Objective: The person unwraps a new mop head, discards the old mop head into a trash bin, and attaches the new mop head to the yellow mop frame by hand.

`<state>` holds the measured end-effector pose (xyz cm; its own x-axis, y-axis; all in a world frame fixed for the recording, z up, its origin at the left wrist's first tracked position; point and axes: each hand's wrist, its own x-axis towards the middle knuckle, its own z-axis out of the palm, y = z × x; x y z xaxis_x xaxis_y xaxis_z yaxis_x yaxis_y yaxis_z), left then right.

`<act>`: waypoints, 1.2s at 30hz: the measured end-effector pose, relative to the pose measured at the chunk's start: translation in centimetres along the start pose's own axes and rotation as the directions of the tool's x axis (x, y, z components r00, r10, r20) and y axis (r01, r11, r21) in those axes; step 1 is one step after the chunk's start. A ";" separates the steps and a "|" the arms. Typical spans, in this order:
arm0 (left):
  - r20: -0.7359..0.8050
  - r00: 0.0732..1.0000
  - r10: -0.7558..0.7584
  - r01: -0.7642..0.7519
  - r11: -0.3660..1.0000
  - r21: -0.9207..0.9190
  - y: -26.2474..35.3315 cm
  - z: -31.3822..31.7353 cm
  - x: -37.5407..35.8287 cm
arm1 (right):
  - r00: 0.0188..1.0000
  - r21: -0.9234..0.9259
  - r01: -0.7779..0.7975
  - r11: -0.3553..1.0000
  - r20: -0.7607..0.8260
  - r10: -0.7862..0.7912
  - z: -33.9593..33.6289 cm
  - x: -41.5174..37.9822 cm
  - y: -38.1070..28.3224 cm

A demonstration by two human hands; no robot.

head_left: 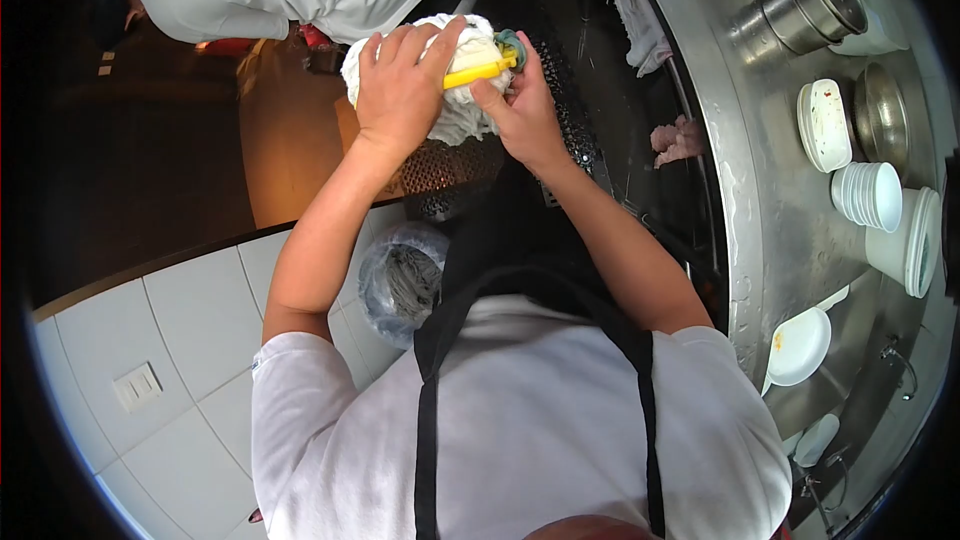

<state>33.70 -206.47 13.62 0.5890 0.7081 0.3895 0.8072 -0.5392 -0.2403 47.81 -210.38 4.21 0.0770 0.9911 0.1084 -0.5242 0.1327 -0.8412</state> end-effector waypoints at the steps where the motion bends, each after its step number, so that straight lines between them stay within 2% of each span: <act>1: 0.012 1.000 0.007 -0.007 1.000 -0.004 -0.1 -0.1 0.1 | 1.000 -0.005 0.005 1.000 0.003 -0.005 -0.1 0.2 0.2; 3: 0.042 0.999 0.015 -0.015 1.000 -0.009 -0.4 -0.1 0.0 | 1.000 -0.012 0.008 1.000 0.012 -0.008 0.0 0.6 0.4; 6: 0.036 0.999 0.036 -0.036 0.999 -0.010 -0.7 0.0 -0.3 | 1.000 0.168 0.004 0.986 0.010 -0.005 0.3 0.1 0.3; 15: 0.060 0.988 0.145 -0.143 0.989 -0.040 -2.4 -0.1 -0.8 | 0.995 0.140 0.095 0.985 0.016 -0.098 1.0 0.4 1.7; 19: 0.080 0.980 0.183 -0.168 0.972 -0.165 -3.0 -0.7 -0.5 | 0.992 0.170 0.111 0.979 0.036 -0.119 1.3 1.4 1.9; 21: 0.050 0.982 0.181 -0.163 0.955 -0.247 -2.9 -1.3 -1.0 | 0.989 0.176 0.128 0.976 0.051 -0.139 1.6 2.0 2.3; 22: 0.061 0.988 0.141 -0.123 0.965 -0.230 -2.9 -1.3 -1.3 | 0.987 0.148 0.142 0.979 0.050 -0.151 1.8 2.2 2.4; 25: -0.152 0.979 0.133 -0.158 0.973 -0.165 -3.2 -0.7 -1.6 | 0.984 0.096 0.169 0.981 0.042 -0.174 2.2 2.6 2.7; 26: -0.229 0.955 0.188 -0.214 0.972 -0.093 -3.8 0.4 -2.1 | 0.984 0.101 0.168 0.980 0.032 -0.172 2.2 2.8 2.7; 29: -0.088 0.958 0.272 -0.272 0.962 0.013 -3.3 -0.8 -2.2 | 0.987 0.105 0.155 0.982 0.032 -0.159 2.4 2.7 2.5; 30: 0.025 0.974 0.226 -0.226 0.974 -0.011 -2.8 -1.3 -1.7 | 0.987 0.089 0.154 0.984 0.037 -0.157 2.5 2.8 2.6; 33: 0.025 0.997 0.066 -0.064 0.995 -0.079 -2.1 0.0 -1.6 | 0.985 0.034 0.167 0.985 0.037 -0.169 2.6 3.3 2.4; 34: -0.043 0.997 0.070 -0.075 0.986 -0.147 -2.1 0.3 -1.2 | 0.986 0.012 0.164 0.986 0.036 -0.165 2.4 3.6 2.2; 36: 0.039 0.999 0.030 -0.021 0.975 -0.222 -1.6 -0.1 -0.6 | 0.992 0.021 0.121 0.992 0.026 -0.121 2.3 3.5 1.4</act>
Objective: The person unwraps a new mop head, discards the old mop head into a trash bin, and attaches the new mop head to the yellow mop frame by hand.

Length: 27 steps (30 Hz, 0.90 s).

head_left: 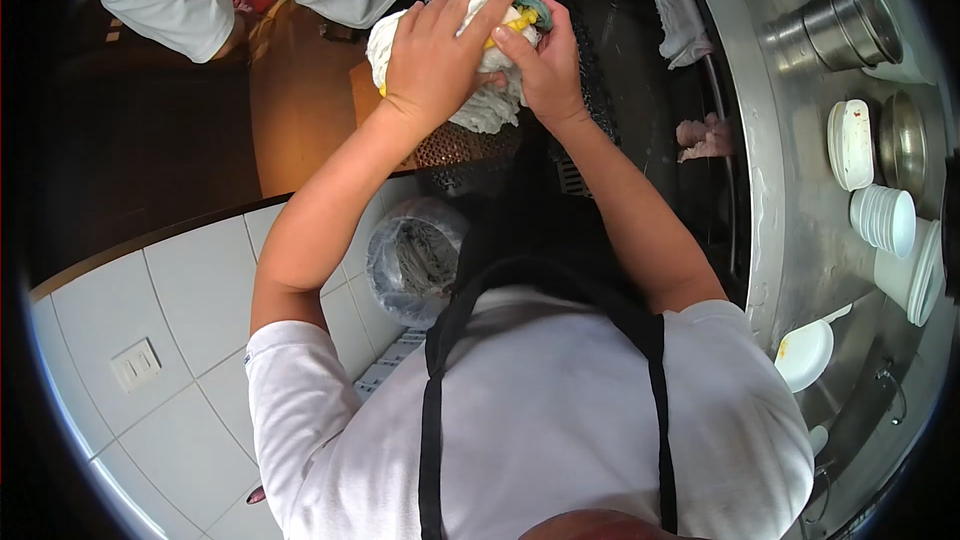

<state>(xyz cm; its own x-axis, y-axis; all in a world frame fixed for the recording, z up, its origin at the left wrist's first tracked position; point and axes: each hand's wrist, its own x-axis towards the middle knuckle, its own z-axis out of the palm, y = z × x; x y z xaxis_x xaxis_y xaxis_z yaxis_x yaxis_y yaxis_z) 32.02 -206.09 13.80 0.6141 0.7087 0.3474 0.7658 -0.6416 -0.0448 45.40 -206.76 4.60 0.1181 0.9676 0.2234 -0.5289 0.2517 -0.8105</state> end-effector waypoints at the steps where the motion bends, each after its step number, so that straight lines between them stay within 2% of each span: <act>1: 0.037 0.999 -0.029 0.031 0.999 -0.039 0.3 -0.3 0.3 | 1.000 0.005 -0.014 1.000 0.004 0.014 -0.1 -0.1 -0.2; 2: 0.077 0.996 -0.050 0.054 0.997 -0.055 0.6 -0.5 0.6 | 1.000 0.013 -0.028 1.000 0.009 0.028 -0.3 -0.2 -0.3; 5: 0.014 0.999 -0.049 0.047 0.989 0.140 1.2 -0.5 1.1 | 0.999 0.059 -0.045 0.997 0.006 0.045 -0.4 -0.1 -0.4; 8: -0.014 0.995 -0.101 0.102 0.982 0.161 2.0 -0.3 1.5 | 0.998 0.105 -0.066 0.992 -0.017 0.068 -0.4 -0.3 -0.6; 12: -0.125 0.956 -0.265 0.287 0.934 0.212 2.9 1.0 1.2 | 0.999 0.115 -0.046 0.992 -0.010 0.047 0.1 0.0 0.0; 15: -0.060 0.953 -0.297 0.294 0.954 -0.055 1.7 2.2 1.5 | 1.000 0.078 -0.013 0.997 0.023 0.011 -0.2 0.7 0.5; 16: -0.115 0.972 -0.204 0.204 0.979 -0.012 1.4 2.0 1.6 | 0.999 0.072 -0.032 0.997 0.014 0.031 -0.3 0.7 0.6; 18: -0.070 0.984 -0.162 0.160 0.987 -0.031 1.3 1.5 1.5 | 0.997 0.062 -0.072 0.995 -0.003 0.073 -0.3 0.3 0.6; 20: -0.079 0.991 -0.105 0.103 0.994 -0.036 0.8 1.7 1.3 | 1.000 0.043 -0.031 0.999 -0.003 0.031 -0.2 -0.2 0.9; 25: -0.066 0.996 -0.061 0.062 0.998 0.005 1.2 1.4 2.0 | 0.999 0.170 0.030 0.985 0.006 -0.032 -0.5 -0.7 0.6; 27: -0.063 0.997 -0.045 0.045 0.999 0.013 1.2 1.5 2.3 | 0.995 0.176 0.051 0.983 -0.093 -0.035 -0.4 -1.3 0.4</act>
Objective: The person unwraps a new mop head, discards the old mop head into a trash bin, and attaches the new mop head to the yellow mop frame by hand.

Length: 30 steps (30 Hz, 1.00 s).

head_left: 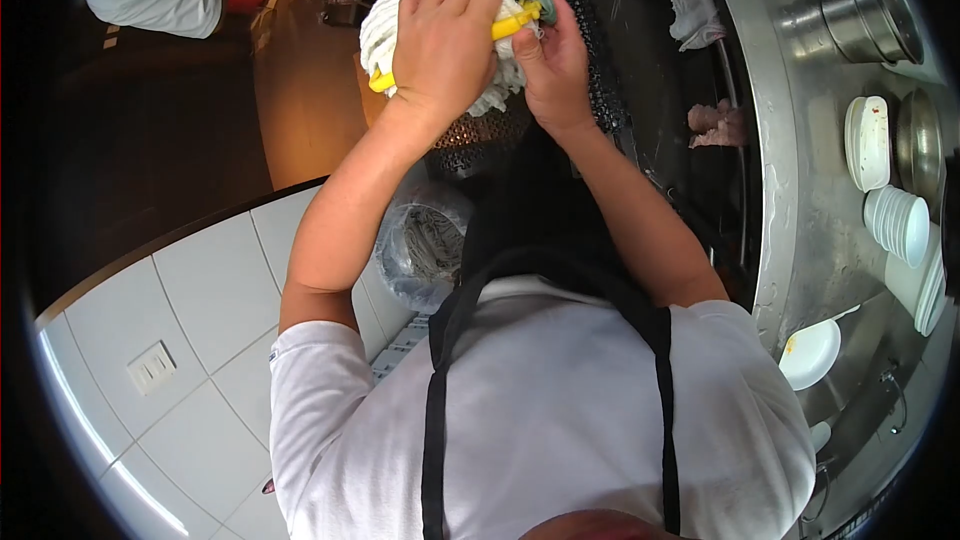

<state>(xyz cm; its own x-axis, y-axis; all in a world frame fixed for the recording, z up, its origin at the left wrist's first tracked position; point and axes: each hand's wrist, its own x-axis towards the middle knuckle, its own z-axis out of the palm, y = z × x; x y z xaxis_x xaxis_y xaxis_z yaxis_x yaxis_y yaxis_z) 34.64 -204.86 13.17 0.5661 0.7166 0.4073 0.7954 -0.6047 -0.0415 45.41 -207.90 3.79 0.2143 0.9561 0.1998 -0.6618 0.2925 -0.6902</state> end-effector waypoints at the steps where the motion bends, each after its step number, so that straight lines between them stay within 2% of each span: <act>1: 0.000 1.000 -0.002 0.002 1.000 0.005 0.1 0.0 0.0 | 0.997 -0.020 0.001 1.000 -0.077 -0.003 0.2 -0.6 -0.2; 3: 0.004 1.000 0.004 -0.004 1.000 0.012 0.5 0.0 0.2 | 0.958 -0.036 -0.001 0.999 -0.287 -0.010 0.8 -1.8 0.0; 6: 0.015 1.000 0.007 -0.008 0.999 0.038 0.7 -0.2 0.2 | 0.913 -0.264 0.110 0.958 -0.354 -0.202 0.0 -2.3 0.6; 7: 0.020 1.000 0.003 -0.004 0.999 0.043 0.7 -0.1 0.1 | 0.917 -0.246 0.142 0.959 -0.332 -0.221 -0.2 -2.1 0.3; 10: 0.031 1.000 0.002 -0.004 0.998 0.056 0.9 0.0 0.2 | 0.946 -0.608 0.111 0.786 -0.179 -0.272 -0.5 -1.6 -0.6; 11: 0.029 1.000 0.005 -0.007 0.998 0.060 1.0 0.0 0.4 | 0.940 -0.565 0.083 0.821 -0.230 -0.253 0.1 -1.4 -0.6; 14: 0.005 0.999 0.043 -0.043 0.998 0.054 0.7 0.4 0.4 | 0.983 -0.391 -0.055 0.919 -0.183 -0.020 -0.5 -1.4 0.1; 15: -0.004 0.998 0.060 -0.059 0.997 0.050 0.5 0.4 0.3 | 0.985 -0.402 -0.028 0.915 -0.167 -0.043 -0.5 -1.3 0.1; 18: 0.025 0.995 0.093 -0.094 0.994 0.047 0.2 0.0 0.4 | 0.988 -0.322 -0.065 0.945 -0.155 0.016 -0.4 -1.5 -0.2; 21: 0.097 0.990 0.102 -0.102 0.995 -0.005 0.4 -0.8 0.8 | 0.993 -0.354 -0.064 0.933 -0.115 0.024 -1.0 -1.5 0.5; 28: 0.094 0.955 0.281 -0.260 0.946 -0.191 0.2 -2.4 1.5 | 0.991 -0.343 -0.075 0.936 -0.126 0.034 -1.1 -2.0 0.9; 30: 0.081 0.957 0.278 -0.260 0.949 -0.180 -0.1 -2.3 1.5 | 0.991 -0.360 -0.060 0.931 -0.136 0.011 -1.2 -1.6 1.2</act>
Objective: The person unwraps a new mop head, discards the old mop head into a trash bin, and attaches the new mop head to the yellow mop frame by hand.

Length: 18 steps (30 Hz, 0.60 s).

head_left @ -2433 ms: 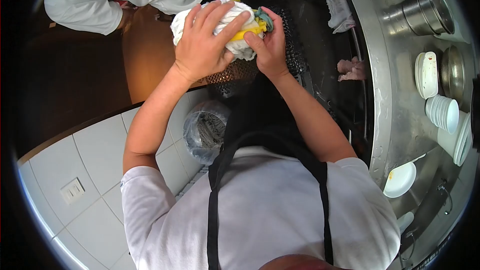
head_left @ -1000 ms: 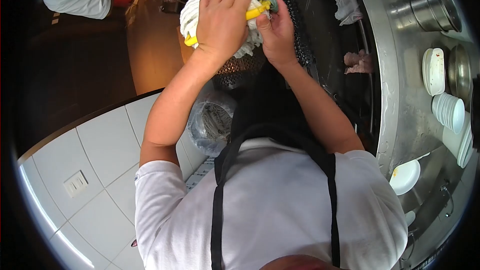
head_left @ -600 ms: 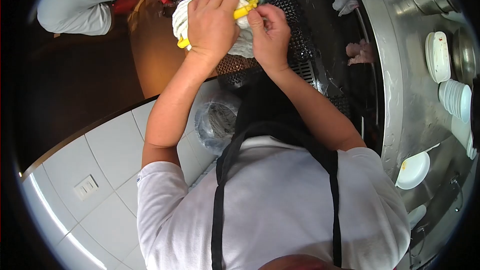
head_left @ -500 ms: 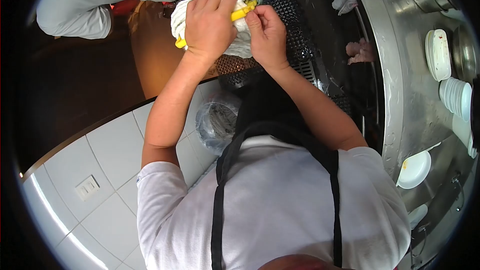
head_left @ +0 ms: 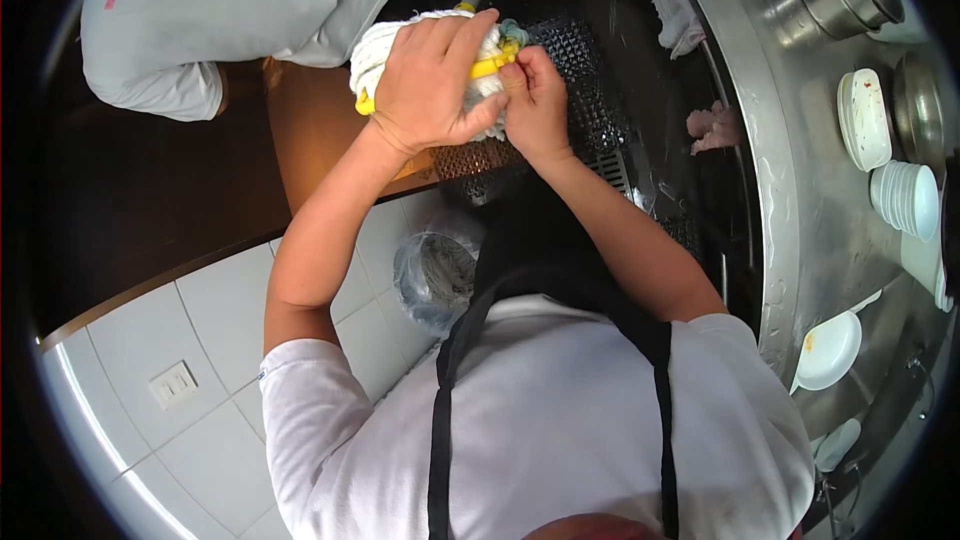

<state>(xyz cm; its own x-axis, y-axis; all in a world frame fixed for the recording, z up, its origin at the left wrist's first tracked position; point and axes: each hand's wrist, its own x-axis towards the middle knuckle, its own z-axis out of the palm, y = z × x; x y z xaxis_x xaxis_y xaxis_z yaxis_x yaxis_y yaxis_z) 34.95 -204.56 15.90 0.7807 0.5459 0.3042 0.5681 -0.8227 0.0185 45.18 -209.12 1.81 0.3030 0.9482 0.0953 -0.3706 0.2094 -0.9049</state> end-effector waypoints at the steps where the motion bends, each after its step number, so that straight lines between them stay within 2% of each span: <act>1: -0.006 1.000 -0.017 0.017 1.000 0.016 0.0 0.2 -0.1 | 1.000 0.020 -0.002 1.000 -0.015 0.003 0.1 0.1 0.2; 2: -0.014 0.999 -0.032 0.032 0.999 0.032 0.1 0.4 -0.1 | 1.000 0.038 -0.002 0.999 -0.030 0.003 0.1 0.4 0.3; 5: -0.014 0.999 -0.042 0.043 0.997 0.071 0.1 0.6 -0.2 | 1.000 -0.072 0.022 0.997 0.011 -0.021 -0.4 0.5 -0.4; 9: 0.010 1.000 -0.029 0.028 0.993 0.111 0.6 0.6 0.0 | 1.000 0.002 0.010 1.000 0.023 -0.010 -0.6 0.4 -0.5; 12: 0.021 0.999 0.024 -0.028 0.978 0.207 0.6 1.0 -0.2 | 0.994 0.097 -0.096 0.991 -0.050 0.101 0.0 -0.5 -0.1; 15: 0.043 0.998 0.042 -0.052 0.968 0.246 0.6 1.1 -0.4 | 0.980 0.212 -0.180 0.961 -0.042 0.193 0.2 -1.4 0.4; 18: 0.042 0.999 0.015 -0.025 0.968 0.250 0.6 1.1 -0.5 | 0.974 0.203 -0.176 0.963 -0.107 0.201 -0.6 -2.1 1.2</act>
<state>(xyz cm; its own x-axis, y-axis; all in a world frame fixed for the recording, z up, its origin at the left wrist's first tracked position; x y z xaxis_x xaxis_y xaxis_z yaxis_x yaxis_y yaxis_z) 35.22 -205.15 14.68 0.7992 0.5397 0.2646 0.5956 -0.7703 -0.2278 44.68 -211.04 0.28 0.3144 0.9399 -0.1329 -0.5887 0.0832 -0.8040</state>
